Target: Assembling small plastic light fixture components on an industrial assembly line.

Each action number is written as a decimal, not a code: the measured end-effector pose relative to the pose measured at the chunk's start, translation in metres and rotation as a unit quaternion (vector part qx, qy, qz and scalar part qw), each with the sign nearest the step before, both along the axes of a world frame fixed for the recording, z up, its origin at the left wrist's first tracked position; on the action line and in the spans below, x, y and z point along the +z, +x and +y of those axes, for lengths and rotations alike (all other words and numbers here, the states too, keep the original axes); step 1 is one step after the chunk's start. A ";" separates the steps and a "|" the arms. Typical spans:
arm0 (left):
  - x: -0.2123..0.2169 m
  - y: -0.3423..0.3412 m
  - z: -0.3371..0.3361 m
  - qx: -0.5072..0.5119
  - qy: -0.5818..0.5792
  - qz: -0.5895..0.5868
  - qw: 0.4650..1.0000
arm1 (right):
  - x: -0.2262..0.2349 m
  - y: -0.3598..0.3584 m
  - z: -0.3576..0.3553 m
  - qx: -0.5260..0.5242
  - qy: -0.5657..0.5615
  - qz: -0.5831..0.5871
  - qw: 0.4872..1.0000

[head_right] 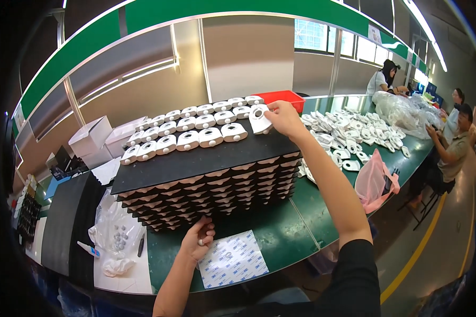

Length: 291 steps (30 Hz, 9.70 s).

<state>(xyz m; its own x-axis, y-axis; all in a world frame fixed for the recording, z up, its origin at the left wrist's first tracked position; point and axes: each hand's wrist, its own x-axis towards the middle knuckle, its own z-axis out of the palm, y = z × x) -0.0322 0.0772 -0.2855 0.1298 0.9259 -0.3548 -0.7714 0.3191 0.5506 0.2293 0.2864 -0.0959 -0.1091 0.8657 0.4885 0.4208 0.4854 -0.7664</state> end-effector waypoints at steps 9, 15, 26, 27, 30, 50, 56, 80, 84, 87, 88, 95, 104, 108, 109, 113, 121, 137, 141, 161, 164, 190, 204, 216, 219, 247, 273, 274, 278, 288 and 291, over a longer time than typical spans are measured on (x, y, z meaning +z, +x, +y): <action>-0.001 -0.006 -0.001 0.032 -0.030 -0.102 0.994 | 0.014 0.005 0.013 0.000 -0.150 0.000 0.989; 0.001 0.000 -0.003 0.038 -0.011 -0.068 0.997 | -0.043 0.097 0.012 -0.227 0.073 -0.283 0.929; 0.006 0.006 -0.007 -0.045 0.051 0.033 0.997 | -0.168 0.149 -0.059 -0.204 -0.073 -0.400 0.891; 0.006 0.006 -0.008 -0.044 0.050 0.034 0.997 | -0.168 0.148 -0.065 -0.201 -0.053 -0.385 0.899; 0.008 0.006 -0.011 -0.046 0.040 0.082 0.995 | -0.146 0.138 -0.093 -0.158 -0.098 -0.423 0.887; 0.009 0.002 -0.009 -0.042 0.126 0.057 0.989 | -0.198 -0.055 -0.221 0.264 -0.273 0.140 0.914; 0.014 0.004 -0.011 -0.038 0.113 0.045 0.992 | -0.195 -0.060 -0.228 0.234 -0.224 0.069 0.944; 0.016 0.006 -0.010 -0.042 0.118 0.069 0.990 | -0.202 -0.057 -0.221 0.332 -0.261 0.173 0.890; 0.010 0.003 -0.011 -0.070 0.143 0.071 0.985 | -0.196 -0.045 -0.214 0.373 -0.420 0.409 0.719; 0.013 0.006 -0.011 -0.095 0.166 0.071 0.979 | -0.193 -0.037 -0.212 0.385 -0.413 0.435 0.701; 0.012 0.006 -0.012 -0.098 0.165 0.083 0.978 | -0.192 -0.036 -0.212 0.393 -0.411 0.448 0.690; 0.015 0.009 -0.014 -0.114 0.158 0.139 0.971 | -0.171 -0.027 -0.211 0.319 -0.229 0.277 0.877; 0.009 0.010 -0.014 -0.123 0.148 0.129 0.973 | -0.150 -0.019 -0.213 0.281 0.245 -0.106 0.922; 0.010 0.010 -0.015 -0.112 0.174 0.173 0.963 | -0.155 -0.020 -0.211 0.274 0.256 -0.097 0.922; 0.012 0.012 -0.015 -0.113 0.175 0.172 0.963 | -0.157 -0.020 -0.210 0.265 0.226 -0.050 0.936; 0.022 0.019 -0.015 -0.123 0.172 0.153 0.965 | -0.171 -0.029 -0.214 0.263 -0.066 0.260 0.927; 0.017 0.016 -0.016 -0.140 0.162 0.163 0.963 | -0.193 -0.048 -0.209 0.245 -0.307 0.421 0.817; 0.016 0.016 -0.016 -0.168 0.147 0.223 0.949 | -0.193 -0.051 -0.206 0.295 -0.275 0.398 0.824; 0.014 0.015 -0.016 -0.171 0.140 0.234 0.947 | -0.191 -0.052 -0.207 0.295 -0.278 0.394 0.825; 0.010 0.015 -0.015 -0.098 0.182 0.165 0.964 | 0.001 -0.003 -0.121 0.073 0.085 0.141 0.984; 0.013 0.022 -0.012 -0.087 0.173 0.165 0.967 | 0.006 0.032 -0.042 -0.022 0.110 0.070 0.991; 0.014 0.019 -0.012 -0.099 0.154 0.157 0.971 | -0.120 0.164 -0.014 -0.328 -0.038 -0.491 0.807; 0.054 -0.015 -0.069 0.089 0.340 0.527 0.774 | -0.172 0.102 -0.175 -0.179 0.020 -0.432 0.884; 0.056 -0.225 -0.118 0.414 0.057 0.866 0.274 | -0.181 0.053 -0.168 -0.101 -0.001 -0.132 0.986; 0.039 -0.224 -0.104 0.300 0.100 0.862 0.397 | -0.201 0.051 -0.163 -0.091 0.024 -0.019 0.995; 0.094 -0.140 -0.088 0.284 0.118 0.387 0.869 | -0.199 0.043 -0.175 -0.034 -0.099 0.098 0.990; 0.014 0.001 -0.011 -0.070 0.086 0.102 0.989 | -0.205 -0.057 -0.217 0.256 -0.202 0.031 0.945; 0.014 0.001 -0.011 -0.070 0.085 0.102 0.989 | -0.204 -0.058 -0.218 0.256 -0.202 0.032 0.945; 0.016 0.003 -0.012 -0.076 0.069 0.097 0.990 | -0.201 -0.058 -0.220 0.244 -0.189 0.054 0.950; 0.019 0.005 -0.014 -0.062 0.088 0.125 0.986 | -0.199 -0.059 -0.223 0.275 -0.134 -0.017 0.952; 0.019 0.005 -0.015 -0.071 0.106 0.132 0.983 | -0.202 -0.052 -0.212 0.325 -0.317 0.220 0.864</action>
<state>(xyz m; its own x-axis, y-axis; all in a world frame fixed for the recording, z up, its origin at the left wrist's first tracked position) -0.0271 0.0625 -0.2663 0.1924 0.9617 -0.1950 -0.5493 0.2702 0.7907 0.1773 0.0741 -0.2976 -0.5974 0.7999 0.0576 -0.1820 -0.0652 -0.9811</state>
